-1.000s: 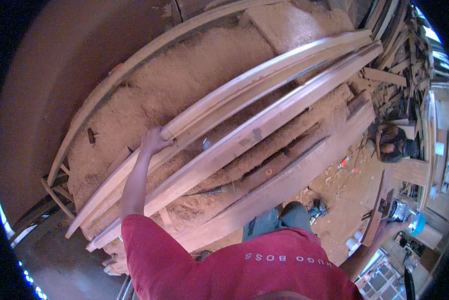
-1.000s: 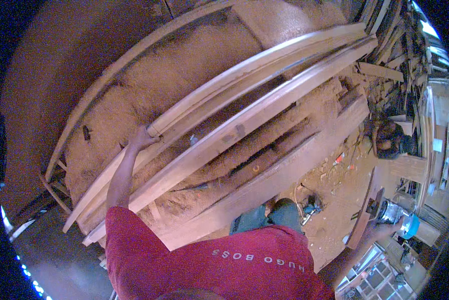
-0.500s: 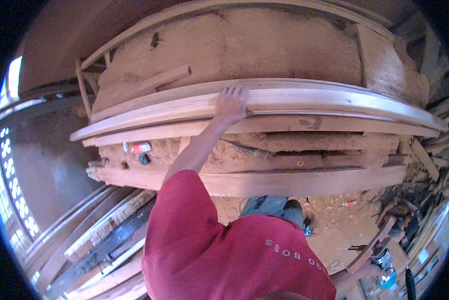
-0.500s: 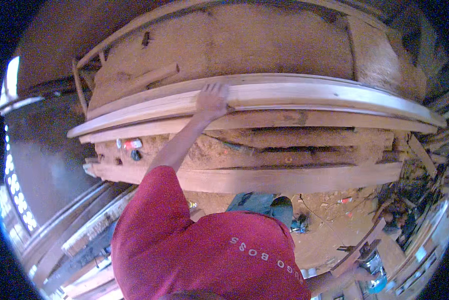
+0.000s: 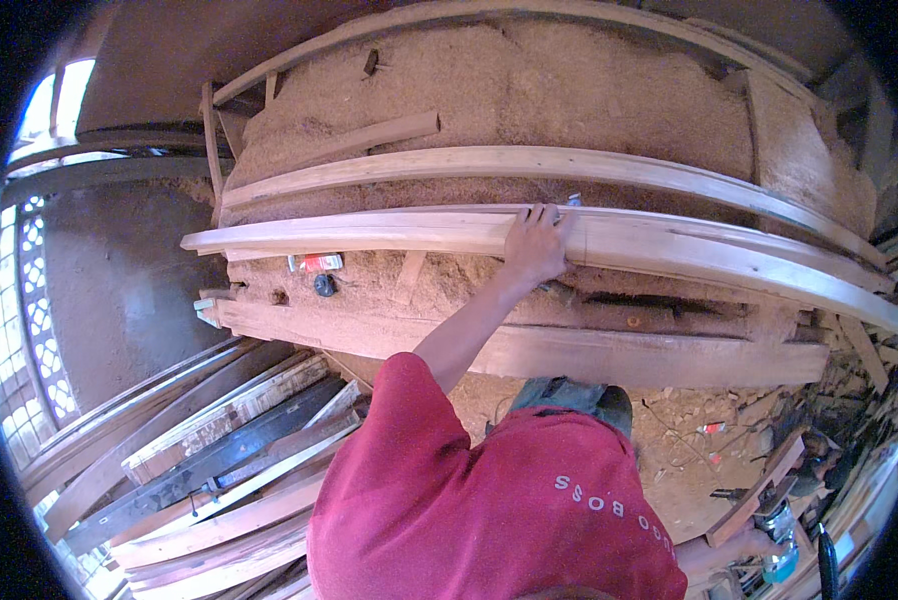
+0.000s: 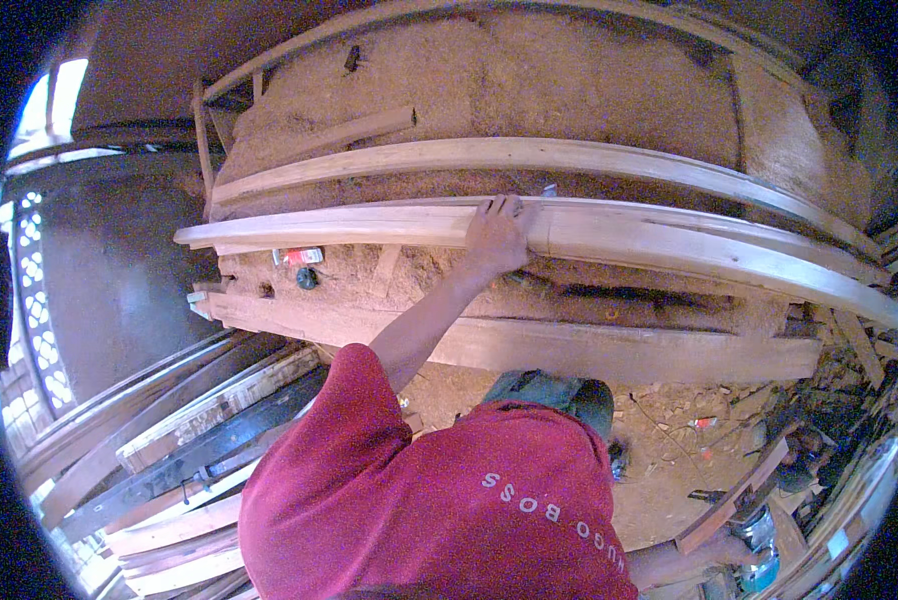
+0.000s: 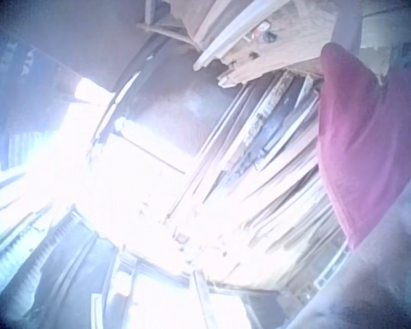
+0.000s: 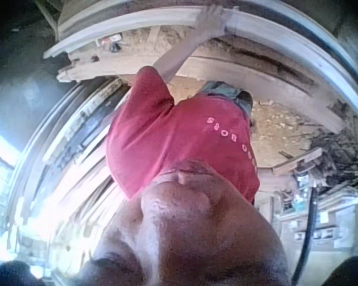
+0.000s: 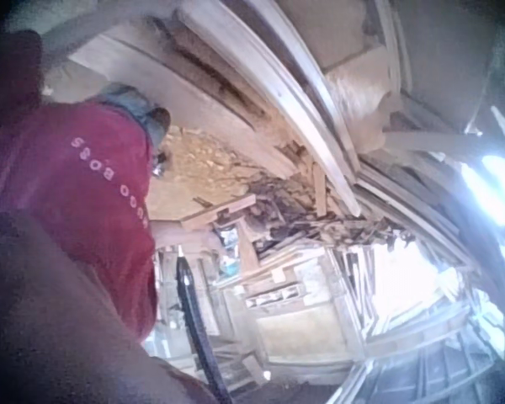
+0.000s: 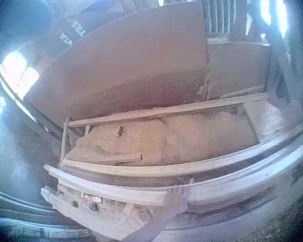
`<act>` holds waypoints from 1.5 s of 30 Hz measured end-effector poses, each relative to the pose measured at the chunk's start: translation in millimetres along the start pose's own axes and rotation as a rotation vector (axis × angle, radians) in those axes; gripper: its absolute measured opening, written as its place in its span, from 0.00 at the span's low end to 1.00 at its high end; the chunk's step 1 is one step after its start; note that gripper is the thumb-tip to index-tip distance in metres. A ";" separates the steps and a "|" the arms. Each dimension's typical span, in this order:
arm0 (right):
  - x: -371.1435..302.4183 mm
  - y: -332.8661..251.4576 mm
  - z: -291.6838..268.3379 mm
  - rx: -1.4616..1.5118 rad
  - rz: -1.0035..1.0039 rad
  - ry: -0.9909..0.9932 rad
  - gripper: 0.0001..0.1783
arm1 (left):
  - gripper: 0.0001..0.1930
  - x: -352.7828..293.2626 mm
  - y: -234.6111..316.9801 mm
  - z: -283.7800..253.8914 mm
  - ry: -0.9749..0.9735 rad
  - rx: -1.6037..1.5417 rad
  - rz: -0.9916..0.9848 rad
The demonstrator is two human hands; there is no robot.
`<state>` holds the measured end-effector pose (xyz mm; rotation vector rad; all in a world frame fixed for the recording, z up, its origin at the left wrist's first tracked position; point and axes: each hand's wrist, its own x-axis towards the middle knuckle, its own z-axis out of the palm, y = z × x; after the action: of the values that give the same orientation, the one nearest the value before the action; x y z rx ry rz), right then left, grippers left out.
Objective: The person attaches a small metal bracket and a plastic piece to a wooden component using a screwdriver, then picks up a handheld router and brings it to a workbench to continue working on curved wooden pieces.
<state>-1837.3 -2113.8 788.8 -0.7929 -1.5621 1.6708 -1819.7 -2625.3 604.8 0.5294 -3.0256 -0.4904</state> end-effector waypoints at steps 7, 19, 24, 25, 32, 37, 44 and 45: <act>-4.2 2.6 4.9 0.012 0.009 -0.026 0.25 | 0.35 -27.9 5.8 13.7 -0.017 -0.051 -0.015; 15.3 -26.8 -3.4 0.054 0.047 0.021 0.26 | 0.35 43.1 -45.7 -5.6 0.077 -0.015 0.054; 23.9 -37.4 15.8 0.114 0.066 0.018 0.26 | 0.41 90.1 -51.6 -25.2 -0.052 0.125 0.030; 24.9 -39.6 11.5 0.115 0.055 0.046 0.26 | 0.40 102.6 -46.3 -25.3 -0.083 0.130 0.062; 50.7 -35.3 -12.0 0.152 0.011 0.088 0.30 | 0.41 146.6 -90.1 14.7 -0.066 0.149 0.159; 46.8 -32.3 -6.0 0.165 -0.010 0.125 0.28 | 0.42 174.8 -108.4 11.2 -0.162 0.102 0.152; 38.0 -30.0 17.2 0.093 -0.078 0.127 0.25 | 0.42 188.3 -111.3 -1.1 -0.196 0.120 0.134; 39.7 -29.2 18.5 0.103 -0.063 0.118 0.25 | 0.42 190.7 -115.6 1.8 -0.184 0.117 0.142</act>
<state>-1872.4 -2090.8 820.6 -0.7659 -1.3950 1.6157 -1961.7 -2792.0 562.6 0.2849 -3.2533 -0.3760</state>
